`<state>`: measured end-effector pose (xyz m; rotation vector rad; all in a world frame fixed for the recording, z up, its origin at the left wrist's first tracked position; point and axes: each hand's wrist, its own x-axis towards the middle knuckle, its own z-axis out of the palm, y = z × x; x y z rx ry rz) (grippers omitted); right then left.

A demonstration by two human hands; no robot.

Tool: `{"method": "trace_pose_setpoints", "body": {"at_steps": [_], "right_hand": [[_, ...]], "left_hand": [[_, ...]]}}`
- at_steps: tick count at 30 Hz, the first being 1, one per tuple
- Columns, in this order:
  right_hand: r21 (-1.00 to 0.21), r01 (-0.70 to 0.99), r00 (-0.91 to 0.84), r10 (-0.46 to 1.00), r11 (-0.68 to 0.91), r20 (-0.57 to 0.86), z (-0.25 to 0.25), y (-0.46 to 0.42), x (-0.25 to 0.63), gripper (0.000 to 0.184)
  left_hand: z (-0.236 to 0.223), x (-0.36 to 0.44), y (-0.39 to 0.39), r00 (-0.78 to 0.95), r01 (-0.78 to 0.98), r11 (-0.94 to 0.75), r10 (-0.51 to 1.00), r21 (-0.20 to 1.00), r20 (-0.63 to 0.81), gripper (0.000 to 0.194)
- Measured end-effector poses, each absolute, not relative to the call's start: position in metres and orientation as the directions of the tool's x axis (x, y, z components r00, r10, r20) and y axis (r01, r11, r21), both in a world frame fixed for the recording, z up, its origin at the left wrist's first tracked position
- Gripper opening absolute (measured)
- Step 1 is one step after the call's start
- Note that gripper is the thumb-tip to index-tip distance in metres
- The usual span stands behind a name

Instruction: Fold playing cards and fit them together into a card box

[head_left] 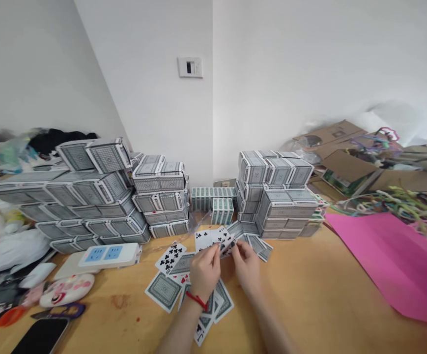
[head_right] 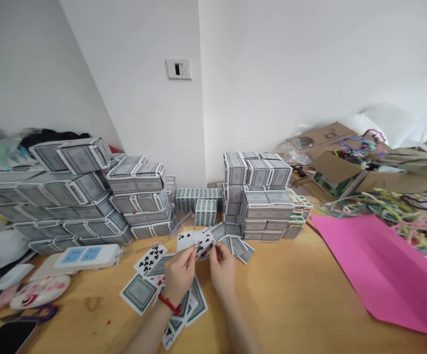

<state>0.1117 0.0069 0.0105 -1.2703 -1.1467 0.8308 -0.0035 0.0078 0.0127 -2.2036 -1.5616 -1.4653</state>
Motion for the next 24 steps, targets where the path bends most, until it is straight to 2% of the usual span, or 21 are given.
{"method": "trace_pose_setpoints", "body": {"at_steps": [3, 8, 10, 12, 17, 24], "right_hand": [[-0.981, 0.111, 0.176, 0.969, 0.157, 0.175, 0.008, 0.01, 0.11, 0.025], [-0.909, 0.397, 0.261, 0.934, 0.127, 0.245, 0.002, 0.006, 0.11, 0.028], [-0.889, 0.441, 0.287, 0.92, 0.121, 0.268, 0.002, 0.004, 0.11, 0.029], [-0.915, 0.379, 0.27, 0.93, 0.136, 0.25, 0.004, 0.004, 0.109, 0.028], [-0.989, 0.073, 0.089, 0.987, 0.127, 0.133, 0.005, 0.007, 0.107, 0.029], [-0.994, 0.07, 0.048, 0.995, 0.084, 0.087, 0.004, 0.007, 0.108, 0.034]], "left_hand": [[0.012, -0.006, 0.01, -0.03, 0.768, -0.435, 0.708, 0.469, 0.705, 0.02], [0.01, -0.006, 0.01, -0.022, 0.759, -0.423, 0.743, 0.495, 0.669, 0.023], [0.012, -0.005, 0.009, -0.041, 0.741, -0.411, 0.762, 0.531, 0.646, 0.023], [0.014, -0.007, 0.01, -0.089, 0.718, -0.373, 0.788, 0.588, 0.609, 0.024], [0.017, -0.012, 0.013, -0.168, 0.647, -0.312, 0.831, 0.695, 0.53, 0.025], [0.018, -0.015, 0.015, -0.182, 0.636, -0.28, 0.851, 0.719, 0.493, 0.026]]}}
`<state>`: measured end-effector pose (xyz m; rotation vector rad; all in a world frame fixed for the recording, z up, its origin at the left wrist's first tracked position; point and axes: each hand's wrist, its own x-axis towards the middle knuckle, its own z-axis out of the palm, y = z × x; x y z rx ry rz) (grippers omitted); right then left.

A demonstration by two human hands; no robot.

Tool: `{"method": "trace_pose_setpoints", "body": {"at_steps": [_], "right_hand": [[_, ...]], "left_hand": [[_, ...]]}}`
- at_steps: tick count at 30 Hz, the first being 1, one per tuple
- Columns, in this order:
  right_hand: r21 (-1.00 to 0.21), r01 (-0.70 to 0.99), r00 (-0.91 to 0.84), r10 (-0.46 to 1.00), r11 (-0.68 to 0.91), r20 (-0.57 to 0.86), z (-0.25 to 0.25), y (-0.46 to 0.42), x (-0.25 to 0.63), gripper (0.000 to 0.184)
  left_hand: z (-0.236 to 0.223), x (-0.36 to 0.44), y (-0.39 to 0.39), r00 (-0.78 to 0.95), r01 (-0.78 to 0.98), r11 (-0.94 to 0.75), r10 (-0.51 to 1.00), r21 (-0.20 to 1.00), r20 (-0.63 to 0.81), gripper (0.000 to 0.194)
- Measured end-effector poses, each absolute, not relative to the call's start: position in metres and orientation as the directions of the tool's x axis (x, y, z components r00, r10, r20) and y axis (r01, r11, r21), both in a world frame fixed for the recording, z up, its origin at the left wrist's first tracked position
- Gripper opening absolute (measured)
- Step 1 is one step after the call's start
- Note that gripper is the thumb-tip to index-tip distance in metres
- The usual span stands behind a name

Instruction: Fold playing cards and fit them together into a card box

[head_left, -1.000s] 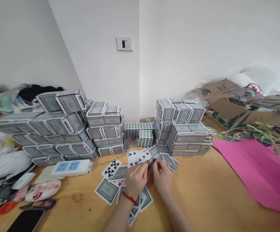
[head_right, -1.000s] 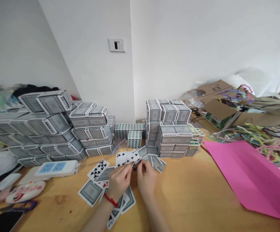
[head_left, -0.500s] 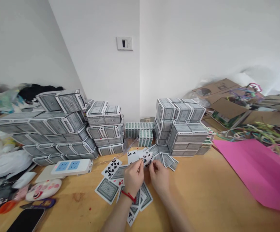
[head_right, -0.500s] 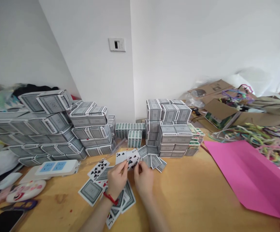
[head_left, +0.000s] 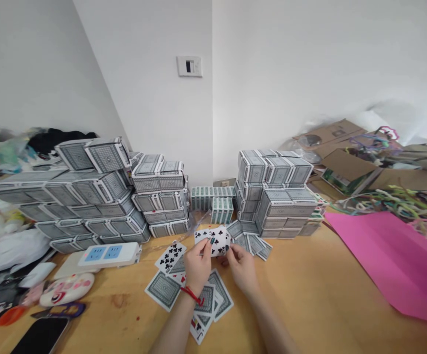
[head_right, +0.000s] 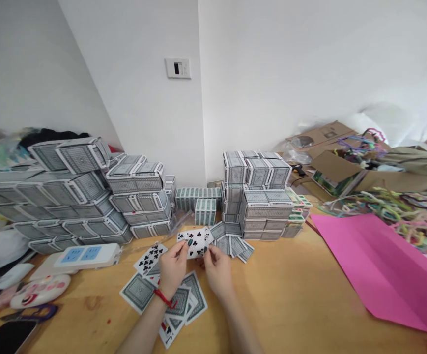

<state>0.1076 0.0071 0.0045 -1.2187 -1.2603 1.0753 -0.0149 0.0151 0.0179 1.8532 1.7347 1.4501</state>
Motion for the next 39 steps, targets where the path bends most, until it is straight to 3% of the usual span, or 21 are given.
{"method": "trace_pose_setpoints", "body": {"at_steps": [7, 17, 24, 33, 39], "right_hand": [[-0.898, 0.421, 0.172, 0.961, 0.126, 0.216, 0.0087, 0.0029, 0.1086, 0.032], [-0.846, 0.52, 0.208, 0.945, 0.113, 0.254, 0.0066, 0.0018, 0.1081, 0.034], [-0.962, 0.253, 0.141, 0.98, 0.099, 0.138, 0.0049, 0.0048, 0.1073, 0.032], [-0.822, 0.558, 0.177, 0.951, 0.115, 0.254, 0.0026, 0.006, 0.1083, 0.023], [-0.922, 0.366, 0.164, 0.966, 0.128, 0.199, 0.0034, 0.0076, 0.1097, 0.024]], "left_hand": [[0.0163, -0.0108, 0.014, -0.13, 0.668, -0.32, 0.839, 0.672, 0.529, 0.025], [0.0166, -0.0095, 0.0127, -0.138, 0.662, -0.288, 0.861, 0.692, 0.49, 0.026], [0.0169, -0.0107, 0.014, -0.187, 0.611, -0.294, 0.848, 0.735, 0.495, 0.025], [0.0168, -0.0082, 0.0124, -0.138, 0.631, -0.341, 0.835, 0.697, 0.533, 0.024], [0.0196, -0.0085, 0.0104, -0.134, 0.66, -0.346, 0.819, 0.667, 0.558, 0.024]]}}
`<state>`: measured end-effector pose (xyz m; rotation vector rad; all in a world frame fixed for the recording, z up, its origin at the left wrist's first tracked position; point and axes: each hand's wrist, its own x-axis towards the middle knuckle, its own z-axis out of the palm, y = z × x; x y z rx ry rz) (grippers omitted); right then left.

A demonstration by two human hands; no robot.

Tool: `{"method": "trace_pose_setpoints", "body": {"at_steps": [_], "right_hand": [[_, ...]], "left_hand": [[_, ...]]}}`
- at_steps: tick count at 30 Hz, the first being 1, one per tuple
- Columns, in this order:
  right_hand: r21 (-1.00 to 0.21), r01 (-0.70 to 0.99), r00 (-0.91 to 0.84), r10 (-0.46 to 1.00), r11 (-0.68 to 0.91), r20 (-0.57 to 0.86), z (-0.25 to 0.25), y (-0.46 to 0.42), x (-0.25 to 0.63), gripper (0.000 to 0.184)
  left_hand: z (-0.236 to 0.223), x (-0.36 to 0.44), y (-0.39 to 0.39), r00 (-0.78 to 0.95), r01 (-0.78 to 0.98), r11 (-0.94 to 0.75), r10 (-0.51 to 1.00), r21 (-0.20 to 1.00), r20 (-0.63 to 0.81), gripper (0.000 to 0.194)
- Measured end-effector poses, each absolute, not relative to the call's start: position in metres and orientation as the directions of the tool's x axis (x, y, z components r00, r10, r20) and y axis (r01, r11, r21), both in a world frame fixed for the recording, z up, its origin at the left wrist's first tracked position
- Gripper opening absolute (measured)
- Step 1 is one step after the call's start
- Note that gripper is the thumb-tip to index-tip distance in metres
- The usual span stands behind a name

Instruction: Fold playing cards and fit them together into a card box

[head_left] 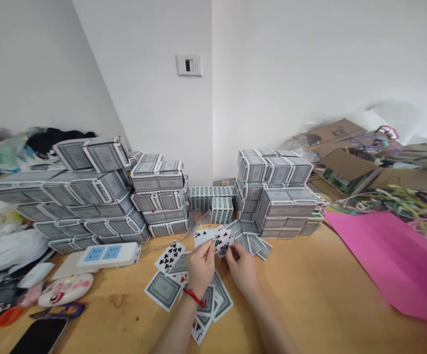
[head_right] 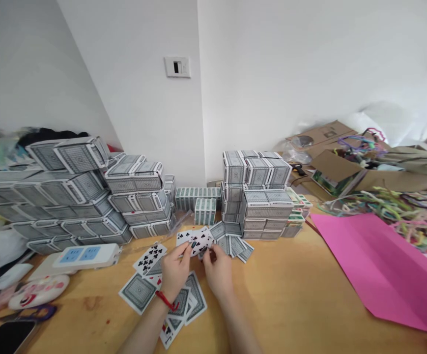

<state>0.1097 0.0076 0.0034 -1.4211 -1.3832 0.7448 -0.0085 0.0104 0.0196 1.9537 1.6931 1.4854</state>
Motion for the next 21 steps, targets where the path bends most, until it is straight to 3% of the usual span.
{"method": "trace_pose_setpoints", "body": {"at_steps": [8, 15, 21], "right_hand": [[-0.821, 0.555, 0.194, 0.938, 0.135, 0.286, 0.0001, 0.0052, 0.1071, 0.023], [-0.914, 0.395, 0.248, 0.947, 0.095, 0.205, 0.0062, 0.0055, 0.1077, 0.025], [-0.843, 0.534, 0.253, 0.938, 0.071, 0.239, 0.0029, 0.0046, 0.1074, 0.022]], "left_hand": [[0.0191, -0.0081, 0.0106, -0.125, 0.671, -0.35, 0.815, 0.653, 0.565, 0.025], [0.0201, -0.0063, 0.0096, -0.122, 0.67, -0.346, 0.822, 0.657, 0.557, 0.025], [0.0186, -0.0059, 0.0096, -0.091, 0.653, -0.376, 0.823, 0.658, 0.56, 0.023]]}}
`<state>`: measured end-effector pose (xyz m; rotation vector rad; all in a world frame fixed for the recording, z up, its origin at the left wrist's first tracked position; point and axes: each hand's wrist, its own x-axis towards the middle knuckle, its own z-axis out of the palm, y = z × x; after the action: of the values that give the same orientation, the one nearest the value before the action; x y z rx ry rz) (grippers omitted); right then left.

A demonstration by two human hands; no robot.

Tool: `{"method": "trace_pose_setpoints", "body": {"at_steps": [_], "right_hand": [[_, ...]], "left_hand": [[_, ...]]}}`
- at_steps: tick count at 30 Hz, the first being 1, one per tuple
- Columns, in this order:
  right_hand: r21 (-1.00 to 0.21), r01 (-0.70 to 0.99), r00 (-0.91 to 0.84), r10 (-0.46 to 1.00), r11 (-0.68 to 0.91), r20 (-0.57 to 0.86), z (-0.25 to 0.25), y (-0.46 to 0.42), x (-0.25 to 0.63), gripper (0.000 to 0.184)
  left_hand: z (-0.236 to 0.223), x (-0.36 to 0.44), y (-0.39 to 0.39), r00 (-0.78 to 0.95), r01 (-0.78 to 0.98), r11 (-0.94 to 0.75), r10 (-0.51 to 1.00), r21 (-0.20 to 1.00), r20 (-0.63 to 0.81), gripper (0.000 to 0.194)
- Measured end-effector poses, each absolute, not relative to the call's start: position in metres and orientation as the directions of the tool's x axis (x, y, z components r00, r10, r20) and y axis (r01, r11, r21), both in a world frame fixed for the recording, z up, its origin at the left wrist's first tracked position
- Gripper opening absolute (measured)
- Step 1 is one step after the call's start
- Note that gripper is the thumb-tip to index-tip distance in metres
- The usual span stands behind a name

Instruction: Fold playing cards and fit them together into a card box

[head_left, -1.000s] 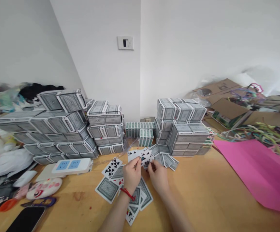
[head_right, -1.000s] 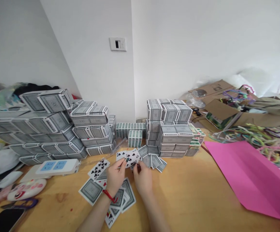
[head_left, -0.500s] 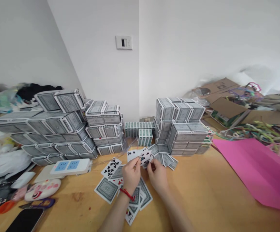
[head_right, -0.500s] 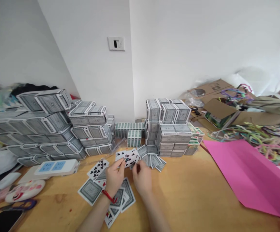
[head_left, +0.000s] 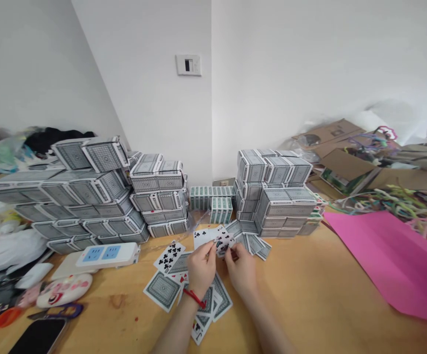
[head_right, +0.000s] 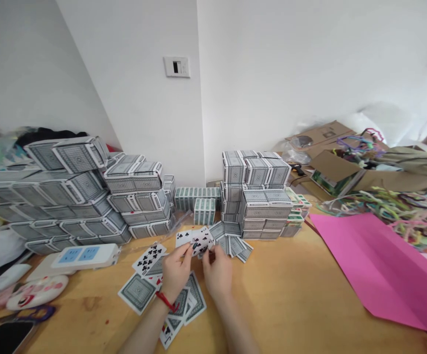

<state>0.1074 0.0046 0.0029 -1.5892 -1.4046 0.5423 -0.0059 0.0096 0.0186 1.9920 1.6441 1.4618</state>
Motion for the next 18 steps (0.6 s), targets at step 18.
{"method": "trace_pose_setpoints", "body": {"at_steps": [18], "right_hand": [[-0.817, 0.57, 0.253, 0.926, 0.091, 0.279, 0.0008, 0.0048, 0.1089, 0.024]], "left_hand": [[0.0157, -0.0047, 0.0081, -0.038, 0.667, -0.392, 0.831, 0.634, 0.554, 0.024]]}}
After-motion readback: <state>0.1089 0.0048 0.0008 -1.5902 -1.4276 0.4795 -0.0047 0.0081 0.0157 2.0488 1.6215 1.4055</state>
